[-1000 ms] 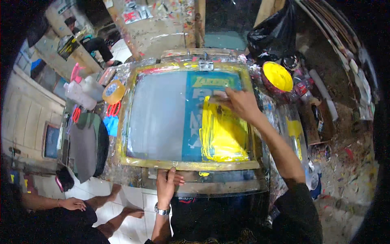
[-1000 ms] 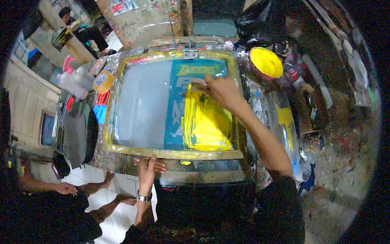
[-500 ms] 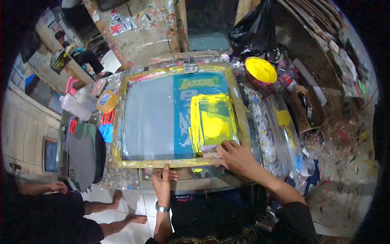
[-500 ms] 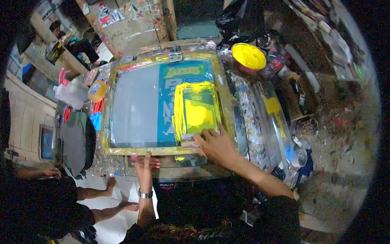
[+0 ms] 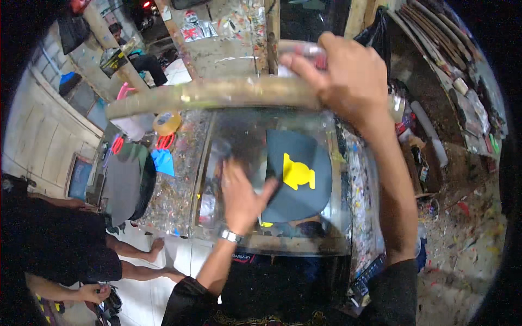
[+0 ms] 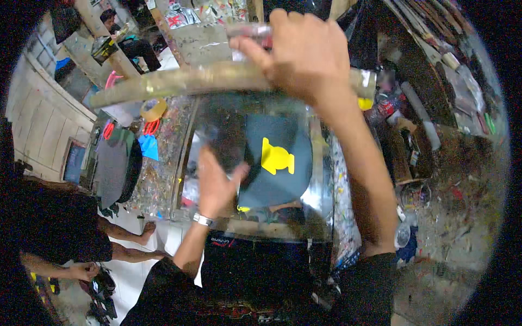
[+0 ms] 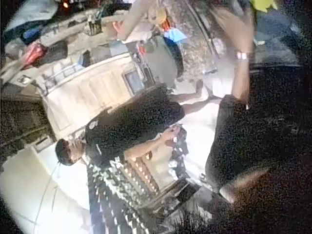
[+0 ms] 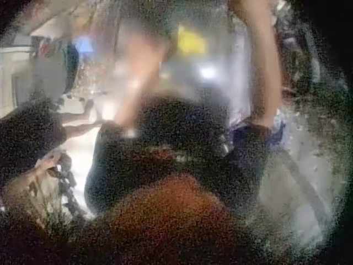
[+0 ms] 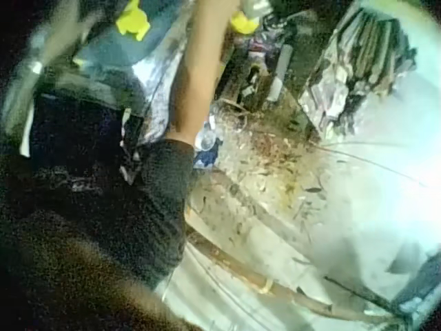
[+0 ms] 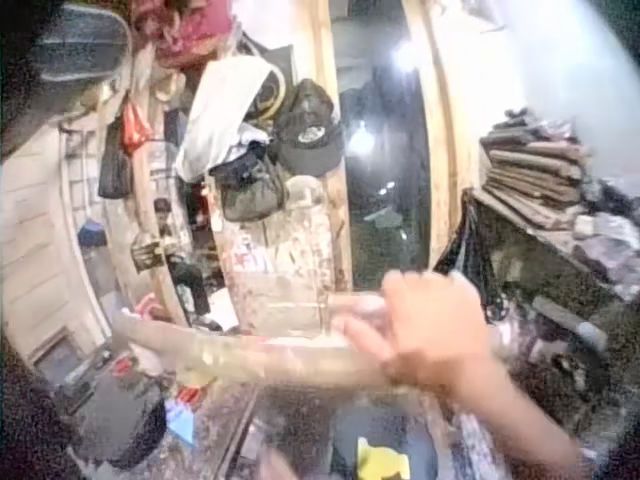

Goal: The person screen prints yellow designs onto multiple grey fabric hat panels by lowering a screen, applying ink with a squeegee, and then removing and stacking each printed panel.

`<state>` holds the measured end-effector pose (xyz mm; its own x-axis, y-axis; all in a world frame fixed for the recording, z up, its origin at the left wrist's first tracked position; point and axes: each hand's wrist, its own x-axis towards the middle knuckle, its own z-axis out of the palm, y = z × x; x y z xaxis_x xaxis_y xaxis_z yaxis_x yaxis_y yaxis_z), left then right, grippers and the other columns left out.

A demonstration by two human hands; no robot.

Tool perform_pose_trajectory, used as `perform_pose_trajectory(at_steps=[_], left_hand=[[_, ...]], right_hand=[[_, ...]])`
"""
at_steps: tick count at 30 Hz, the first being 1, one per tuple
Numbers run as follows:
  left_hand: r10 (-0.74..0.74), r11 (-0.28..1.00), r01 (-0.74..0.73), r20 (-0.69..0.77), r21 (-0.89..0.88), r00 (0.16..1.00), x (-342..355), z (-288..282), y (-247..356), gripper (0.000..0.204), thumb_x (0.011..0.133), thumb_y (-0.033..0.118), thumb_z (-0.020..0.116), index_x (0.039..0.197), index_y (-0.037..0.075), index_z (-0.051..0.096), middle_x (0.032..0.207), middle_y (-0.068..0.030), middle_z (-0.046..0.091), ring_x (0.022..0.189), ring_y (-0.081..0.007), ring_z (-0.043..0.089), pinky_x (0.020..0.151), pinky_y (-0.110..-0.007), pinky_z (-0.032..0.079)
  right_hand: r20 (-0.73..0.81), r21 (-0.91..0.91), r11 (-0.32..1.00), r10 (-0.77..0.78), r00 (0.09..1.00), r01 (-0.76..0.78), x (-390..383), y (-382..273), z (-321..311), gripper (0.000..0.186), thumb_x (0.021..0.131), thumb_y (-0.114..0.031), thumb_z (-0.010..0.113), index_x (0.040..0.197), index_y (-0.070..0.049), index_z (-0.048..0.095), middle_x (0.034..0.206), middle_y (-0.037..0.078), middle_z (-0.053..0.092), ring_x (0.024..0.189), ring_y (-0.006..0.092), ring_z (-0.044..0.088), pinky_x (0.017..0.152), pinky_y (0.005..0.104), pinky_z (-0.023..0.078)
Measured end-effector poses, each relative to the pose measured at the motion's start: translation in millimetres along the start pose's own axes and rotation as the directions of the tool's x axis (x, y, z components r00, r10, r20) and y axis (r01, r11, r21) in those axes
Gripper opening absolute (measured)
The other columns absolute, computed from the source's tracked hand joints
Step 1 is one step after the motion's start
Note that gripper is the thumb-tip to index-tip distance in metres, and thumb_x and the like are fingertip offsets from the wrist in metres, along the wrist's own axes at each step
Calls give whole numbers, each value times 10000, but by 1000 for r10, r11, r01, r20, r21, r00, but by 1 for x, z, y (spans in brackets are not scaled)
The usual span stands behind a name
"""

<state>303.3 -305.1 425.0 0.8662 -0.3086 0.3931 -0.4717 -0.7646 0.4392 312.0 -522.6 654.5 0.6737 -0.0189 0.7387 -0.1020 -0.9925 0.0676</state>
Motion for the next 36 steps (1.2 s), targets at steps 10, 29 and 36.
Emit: perform_pose_trajectory(at_steps=[10, 29, 36], left_hand=[[-561, 652, 402, -53, -643, 826, -89, -32, -149, 324, 953, 167, 595, 1145, -93, 581, 1081, -233, 676, 980, -244, 652, 891, -314, 485], [376, 913, -407, 442, -28, 814, -39, -18, -43, 632, 892, 529, 579, 1418, 192, 488, 1584, -137, 264, 1460, -366, 232, 1165, -548, 204], [482, 841, -536, 557, -75, 677, -42, 17, -71, 623, 936, 572, 473, 1447, 216, 452, 1594, -126, 250, 1484, -333, 182, 1186, -567, 84]], right_hand=[[291, 79, 993, 59, 955, -85, 131, 47, 25, 896, 819, -785, 441, 1194, 2, 647, 1114, 250, 669, 1089, 390, 627, 956, 460, 463], [259, 44, 998, 40, 965, -53, 146, 46, 28, 799, 826, -814, 438, 512, -85, 532, 535, 71, 555, 535, 172, 572, 596, 357, 500], [248, 22, 992, 112, 962, -121, 139, 22, 9, 846, 846, -771, 442, 635, 17, 664, 750, 246, 682, 733, 318, 680, 755, 437, 534]])
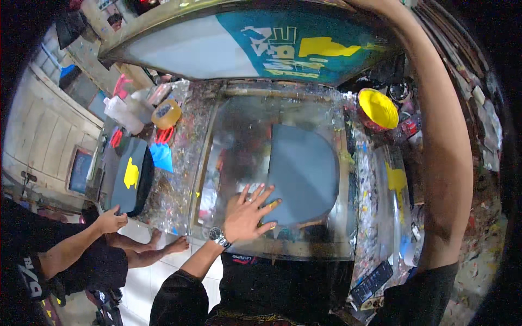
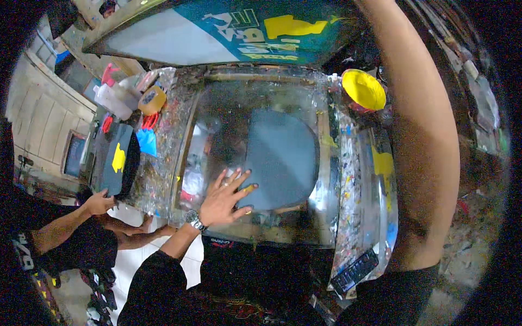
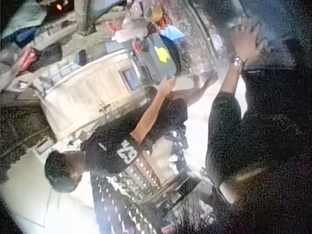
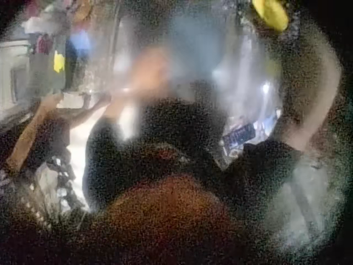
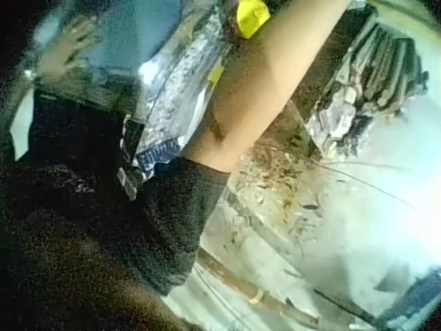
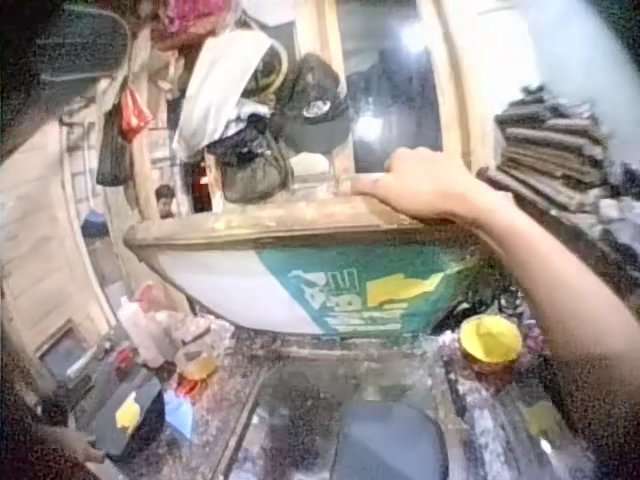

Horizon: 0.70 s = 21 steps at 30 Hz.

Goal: The person screen prints yellow designs onto multiple grey fabric hat panels by lowering a screen, applying ink with a squeegee, and then removing and stacking each printed panel.

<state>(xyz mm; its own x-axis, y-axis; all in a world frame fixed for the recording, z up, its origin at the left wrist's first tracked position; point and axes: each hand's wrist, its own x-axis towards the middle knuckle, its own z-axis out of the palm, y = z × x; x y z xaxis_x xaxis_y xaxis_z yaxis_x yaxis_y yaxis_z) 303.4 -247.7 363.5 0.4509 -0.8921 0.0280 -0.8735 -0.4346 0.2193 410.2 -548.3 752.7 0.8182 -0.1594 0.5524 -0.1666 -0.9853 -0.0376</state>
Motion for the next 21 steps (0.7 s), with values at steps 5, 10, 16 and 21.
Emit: perform_pose_trajectory(at_steps=[5, 10, 16, 21], left_hand=[[10, 996, -10, -4, -87, 1000, -4, -2, 1, 615, 931, 506, 528, 1447, 180, 450, 1599, -119, 236, 1486, -301, 189, 1191, -571, 61], [28, 997, -30, -35, -78, 999, -5, -2, 3, 608, 927, 494, 542, 1445, 188, 459, 1586, -121, 272, 1483, -303, 202, 1193, -559, 60], [6, 988, -40, -219, -152, 976, -7, -22, 3, 612, 919, 446, 582, 1430, 130, 459, 1563, -175, 296, 1441, -349, 283, 1178, -543, 149], [-697, 326, -441, -528, -836, 485, 4, -95, 27, 752, 964, 245, 614, 1518, 47, 145, 1382, -215, 483, 1145, -280, 607, 877, -385, 552]], right_hand=[[125, 97, 995, -8, 992, -4, -8, -2, -14, 828, 853, -727, 458, 756, 57, 707, 871, 291, 692, 825, 370, 688, 801, 455, 529], [12, 51, 998, 32, 999, -32, -18, -9, -2, 782, 854, -682, 470, 831, 59, 719, 936, 308, 684, 917, 397, 681, 839, 457, 520], [-56, -67, 991, -123, 991, 119, -66, -11, 10, 737, 845, -717, 497, 1122, -52, 655, 1009, 264, 666, 979, 395, 658, 827, 463, 530], [-242, -48, 980, -201, 949, 195, -196, -28, 50, 502, 853, -590, 595, 901, -94, 652, 766, 146, 684, 743, 301, 676, 903, 471, 448]])
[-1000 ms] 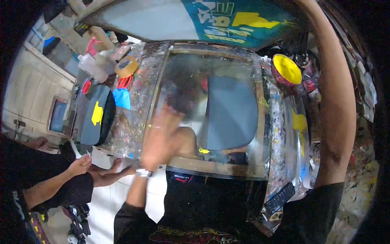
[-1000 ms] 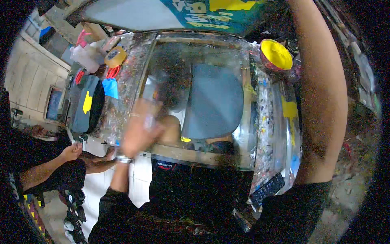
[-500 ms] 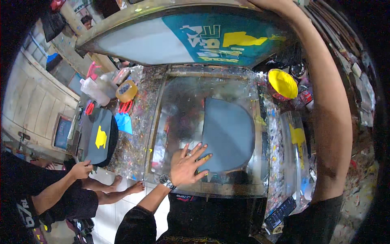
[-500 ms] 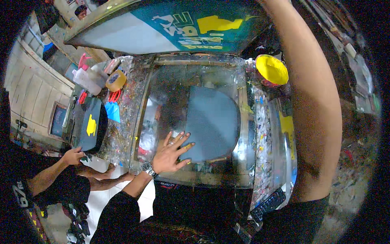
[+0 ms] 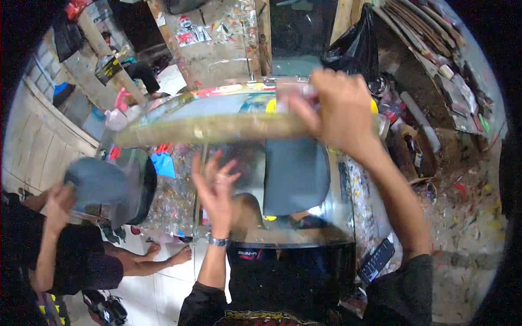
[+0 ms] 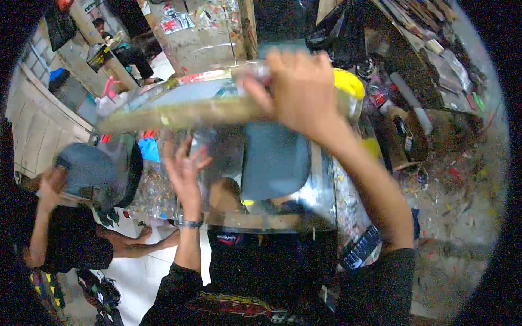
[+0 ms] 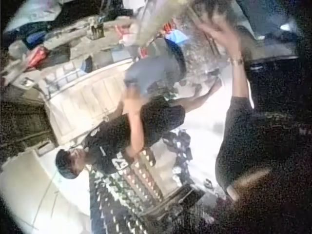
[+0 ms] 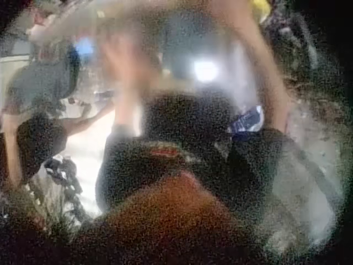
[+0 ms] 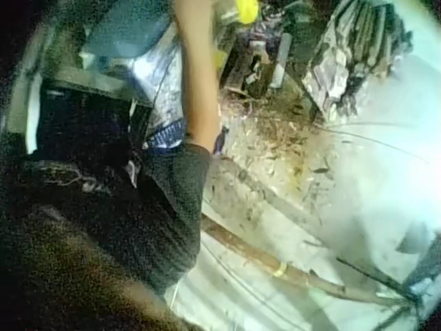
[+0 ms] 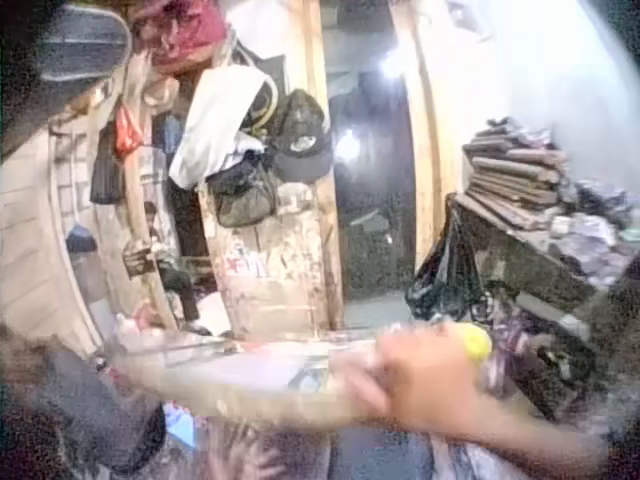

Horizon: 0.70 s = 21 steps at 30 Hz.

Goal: The person screen prints yellow designs onto multiple grey fabric hat panels by lowering a screen, applying ink with a squeegee, and then removing and stacking each printed panel.

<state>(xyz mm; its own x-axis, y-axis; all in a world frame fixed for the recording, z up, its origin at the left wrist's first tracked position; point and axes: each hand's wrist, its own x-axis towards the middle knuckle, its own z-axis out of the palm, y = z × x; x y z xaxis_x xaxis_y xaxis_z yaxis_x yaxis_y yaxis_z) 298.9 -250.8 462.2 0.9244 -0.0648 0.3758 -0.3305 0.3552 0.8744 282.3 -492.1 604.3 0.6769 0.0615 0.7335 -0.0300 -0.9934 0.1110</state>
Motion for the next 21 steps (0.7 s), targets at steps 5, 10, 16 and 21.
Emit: perform_pose_trajectory(at_steps=[5, 10, 16, 21], left_hand=[[-514, 831, 540, -184, 138, 838, -60, -56, -18, 723, 989, 295, 585, 1453, -41, 143, 1106, -209, 610, 882, -235, 675, 722, -347, 588], [-402, 738, 443, -196, 509, 894, -85, -89, -66, 339, 993, 272, 580, 1003, -50, 473, 806, -142, 670, 686, -184, 671, 589, -299, 549], [-317, 777, 389, -227, 494, 921, -84, -69, -60, 200, 971, 158, 604, 953, -19, 514, 698, -92, 636, 564, -126, 594, 496, -256, 485], [-521, 737, 570, -233, 363, 821, -77, -91, -48, 229, 974, 202, 605, 955, -20, 553, 661, -91, 633, 520, -131, 600, 477, -265, 490]], right_hand=[[528, 198, 978, -48, 848, -67, -107, -24, 47, 304, 857, -442, 650, 929, -147, 645, 741, 124, 680, 788, 327, 689, 844, 517, 484], [753, 309, 938, -141, 643, -157, -129, -18, 57, 245, 889, -359, 591, 1011, -148, 615, 768, 154, 688, 712, 349, 684, 615, 509, 508], [220, 126, 967, -246, 944, 223, -147, -5, 139, 169, 894, -227, 551, 1045, -158, 520, 782, 60, 683, 752, 287, 687, 815, 580, 501], [568, 228, 974, -115, 815, -22, -95, 5, 160, 285, 923, -378, 595, 1030, -114, 596, 786, 128, 670, 699, 343, 667, 607, 484, 499]])
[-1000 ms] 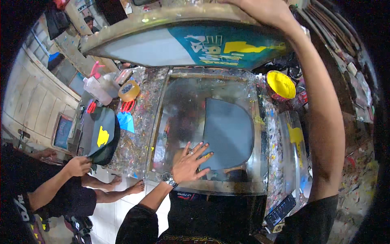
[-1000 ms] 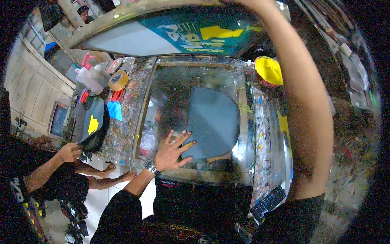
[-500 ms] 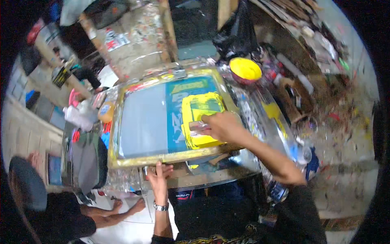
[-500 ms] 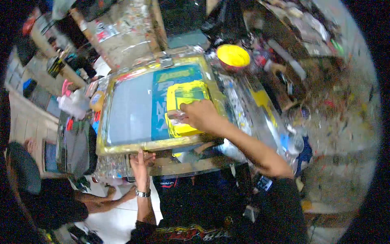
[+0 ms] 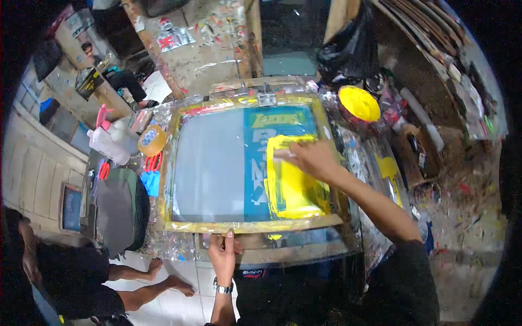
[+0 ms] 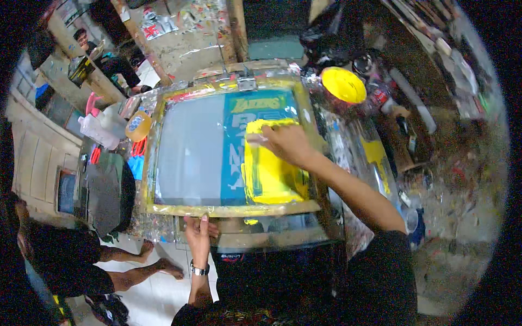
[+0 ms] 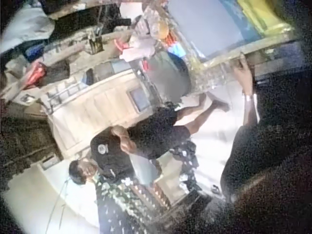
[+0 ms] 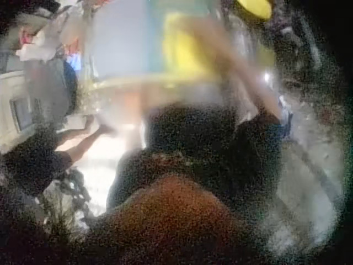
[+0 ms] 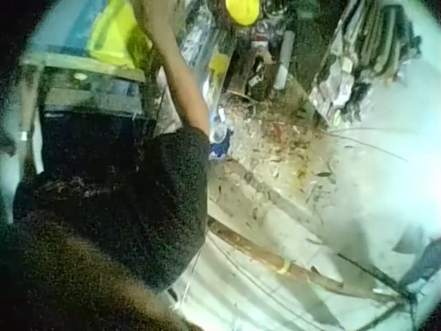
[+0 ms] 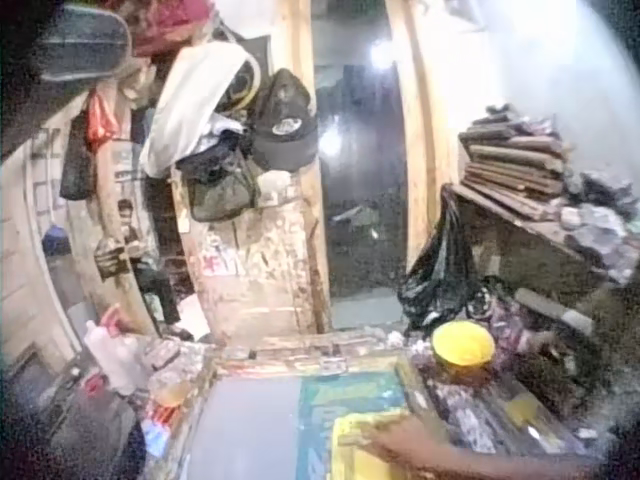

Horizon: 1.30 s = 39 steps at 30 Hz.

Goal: The person screen prints yellow designs onto multiple grey fabric hat panels by lowering a screen, applying ink with a squeegee, and then removing and stacking each printed panel.

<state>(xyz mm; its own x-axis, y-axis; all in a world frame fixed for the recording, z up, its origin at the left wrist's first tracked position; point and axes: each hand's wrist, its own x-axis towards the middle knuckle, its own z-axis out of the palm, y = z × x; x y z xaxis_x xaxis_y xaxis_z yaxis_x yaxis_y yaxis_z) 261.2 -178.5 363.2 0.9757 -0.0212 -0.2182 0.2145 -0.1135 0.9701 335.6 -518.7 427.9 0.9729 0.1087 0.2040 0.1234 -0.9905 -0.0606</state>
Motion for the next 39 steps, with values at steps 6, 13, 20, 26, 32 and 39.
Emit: perform_pose_trajectory(at_steps=[6, 13, 20, 26, 32, 39], left_hand=[[-145, 989, 141, 115, 43, 983, 8, -2, 5, 308, 953, 242, 644, 952, -51, 551, 653, -113, 645, 514, -150, 621, 438, -273, 484], [-229, 973, 226, 105, 43, 968, 9, -1, 8, 359, 961, 266, 637, 1050, -61, 518, 665, -134, 646, 519, -172, 629, 445, -275, 492], [-225, 974, 219, 104, 67, 969, 8, 3, 12, 357, 960, 281, 638, 1028, -59, 554, 654, -120, 641, 520, -163, 623, 447, -273, 493], [-186, 982, 183, 83, 40, 979, 10, 0, 8, 337, 963, 282, 634, 1001, -43, 551, 673, -128, 651, 525, -171, 631, 456, -279, 500], [-172, 984, 177, 107, -34, 979, 8, -1, 10, 380, 960, 287, 640, 1046, -60, 511, 711, -165, 662, 546, -203, 647, 485, -290, 522], [-190, 981, 192, 86, -15, 978, 9, -6, -10, 381, 951, 285, 655, 1002, -72, 532, 720, -169, 659, 558, -203, 649, 487, -291, 523]], right_hand=[[312, 250, 951, -256, 915, 181, -17, 12, -17, 341, 898, -437, 619, 1014, -117, 602, 694, 172, 644, 664, 407, 646, 597, 511, 482], [-69, 57, 993, -99, 993, 103, 58, 46, 5, 352, 922, -470, 547, 1061, -147, 569, 767, 174, 663, 696, 378, 666, 577, 509, 503], [-103, -73, 897, -442, 891, 436, -52, -8, 2, 175, 862, -300, 618, 932, -147, 569, 707, 46, 640, 618, 259, 663, 633, 390, 544], [185, 58, 969, -249, 951, 242, -4, 11, -18, 321, 915, -423, 588, 910, -103, 572, 656, 106, 633, 594, 314, 660, 536, 438, 513], [-271, -90, 993, -103, 957, 81, 23, 47, 15, 376, 885, -449, 636, 862, -82, 558, 632, 127, 612, 570, 319, 646, 515, 442, 502], [-117, -89, 989, -127, 985, 117, -107, -46, -4, 203, 832, -250, 652, 868, -97, 524, 730, 57, 580, 635, 238, 643, 564, 356, 501]])
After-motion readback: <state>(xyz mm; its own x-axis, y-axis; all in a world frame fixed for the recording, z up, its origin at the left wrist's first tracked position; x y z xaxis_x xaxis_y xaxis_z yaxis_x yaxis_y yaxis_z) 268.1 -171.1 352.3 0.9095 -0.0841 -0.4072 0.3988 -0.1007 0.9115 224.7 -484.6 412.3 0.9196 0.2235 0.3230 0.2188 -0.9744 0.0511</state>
